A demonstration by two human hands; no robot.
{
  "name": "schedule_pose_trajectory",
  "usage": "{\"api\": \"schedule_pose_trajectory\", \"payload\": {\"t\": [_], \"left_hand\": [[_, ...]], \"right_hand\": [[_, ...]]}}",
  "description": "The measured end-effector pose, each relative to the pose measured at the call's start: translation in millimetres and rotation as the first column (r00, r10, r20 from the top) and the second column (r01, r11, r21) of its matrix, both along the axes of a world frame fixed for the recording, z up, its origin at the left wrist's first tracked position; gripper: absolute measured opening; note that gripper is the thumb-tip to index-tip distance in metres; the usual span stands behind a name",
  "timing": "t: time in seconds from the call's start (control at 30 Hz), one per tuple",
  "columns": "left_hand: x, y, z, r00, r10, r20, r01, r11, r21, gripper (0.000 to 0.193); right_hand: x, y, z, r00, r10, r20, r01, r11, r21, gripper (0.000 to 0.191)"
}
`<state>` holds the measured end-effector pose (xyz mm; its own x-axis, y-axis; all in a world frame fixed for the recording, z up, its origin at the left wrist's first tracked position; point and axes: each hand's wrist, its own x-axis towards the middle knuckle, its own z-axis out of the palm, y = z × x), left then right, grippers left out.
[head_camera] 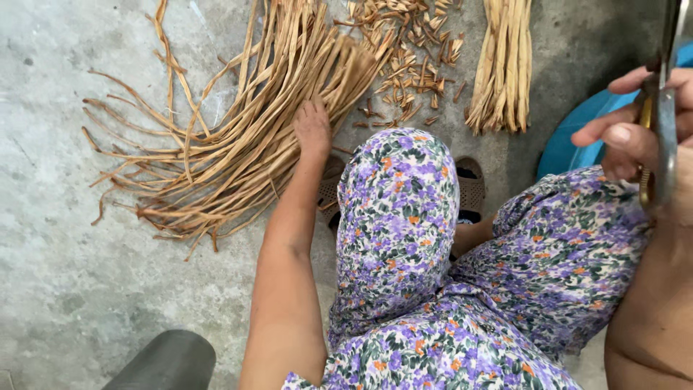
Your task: The person sits on a low stool and uses shears to trim and split dried plant strips. They repeatedly hold bundles of strips, cut them into smaller pieces, and separate the strands, occasionally standing to adjust the material before resuming trimming.
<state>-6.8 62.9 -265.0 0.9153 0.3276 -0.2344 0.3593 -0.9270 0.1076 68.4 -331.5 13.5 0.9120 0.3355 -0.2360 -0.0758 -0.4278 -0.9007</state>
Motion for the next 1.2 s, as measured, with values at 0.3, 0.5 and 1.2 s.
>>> {"api": "schedule_pose_trajectory", "payload": {"t": [0.3,0.5,1.2], "left_hand": [[-17.7,38.4,21.5,0.924,0.336,0.181,-0.112,0.692,-0.713,0.018],[-26.3,63.4,69.6,0.927,0.372,0.046,-0.039,0.219,-0.975,0.018],[24.2,-50.9,260.8,0.918,-0.002,0.395,0.385,0.231,-0.894,0.037]], "right_hand": [[8.1,18.9,6.9,0.999,-0.031,0.031,0.029,0.997,0.065,0.029],[7.6,50.6,17.2,0.981,-0.112,-0.156,0.146,0.963,0.227,0.025],[23.1,180.7,-53.2,0.998,-0.063,0.009,0.033,0.626,0.779,0.028]]}}
